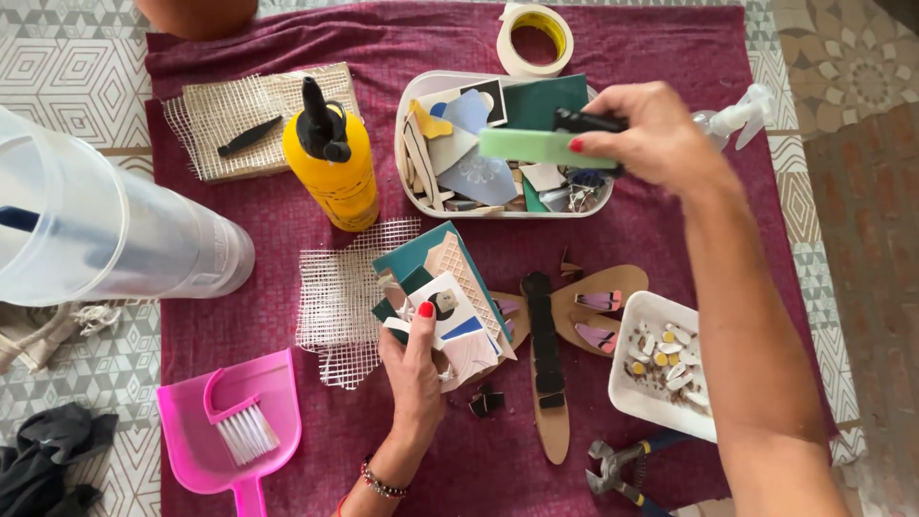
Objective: The person sorts small ceramic tile pieces from a plastic container, picking them up one by one and placing them into a pile on the table. The person also moves a stack of larger tiles to the side to access the container.
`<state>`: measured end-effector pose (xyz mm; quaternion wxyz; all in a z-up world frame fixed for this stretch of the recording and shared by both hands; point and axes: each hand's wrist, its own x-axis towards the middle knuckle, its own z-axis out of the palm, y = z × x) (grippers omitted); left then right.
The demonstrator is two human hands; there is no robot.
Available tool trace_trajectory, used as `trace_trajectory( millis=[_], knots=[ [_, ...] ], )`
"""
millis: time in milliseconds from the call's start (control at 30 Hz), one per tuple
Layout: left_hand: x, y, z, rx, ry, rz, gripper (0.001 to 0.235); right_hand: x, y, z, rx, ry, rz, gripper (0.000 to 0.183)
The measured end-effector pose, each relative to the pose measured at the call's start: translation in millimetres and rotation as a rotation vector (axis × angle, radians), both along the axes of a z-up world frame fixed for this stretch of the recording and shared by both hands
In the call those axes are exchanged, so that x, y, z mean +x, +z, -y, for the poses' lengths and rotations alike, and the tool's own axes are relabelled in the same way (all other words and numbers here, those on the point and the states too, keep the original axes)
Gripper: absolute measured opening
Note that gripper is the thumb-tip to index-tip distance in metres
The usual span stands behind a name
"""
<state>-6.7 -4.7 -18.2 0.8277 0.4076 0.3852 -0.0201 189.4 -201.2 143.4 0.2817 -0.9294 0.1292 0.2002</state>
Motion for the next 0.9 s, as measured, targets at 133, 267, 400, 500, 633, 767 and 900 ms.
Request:
trace_trajectory(
  millis=[133, 267, 400, 500, 633, 767, 900],
  knots=[
    [-1, -7, 0, -0.047, 0.024, 0.094, 0.047, -14, 6, 12, -0.020, 0.025, 0.146, 0.016],
    [-6, -21, 1, 0.051, -0.055, 0.063, 0.049, -57, -17, -11, 0.272, -0.185, 0.305, 0.027],
    [-7, -35, 4, 0.080, -0.039, 0.125, 0.046, -126, -67, -58, 0.484, -0.197, 0.515, 0.032],
    [-11, -49, 5, 0.092, -0.053, 0.210, 0.043, -170, -90, -83, 0.611, -0.095, 0.557, 0.040],
    [-15, -51, 5, 0.092, -0.052, 0.186, 0.049, -190, -114, -87, 0.530, -0.041, 0.610, 0.037],
    [-8, -29, 3, 0.028, -0.053, 0.207, 0.030, -195, -117, -87, 0.390, 0.238, 0.766, 0.030],
    [-4, -5, 1, 0.011, -0.066, 0.135, 0.022, -194, -109, -78, 0.266, 0.324, 0.789, 0.033]
  ],
)
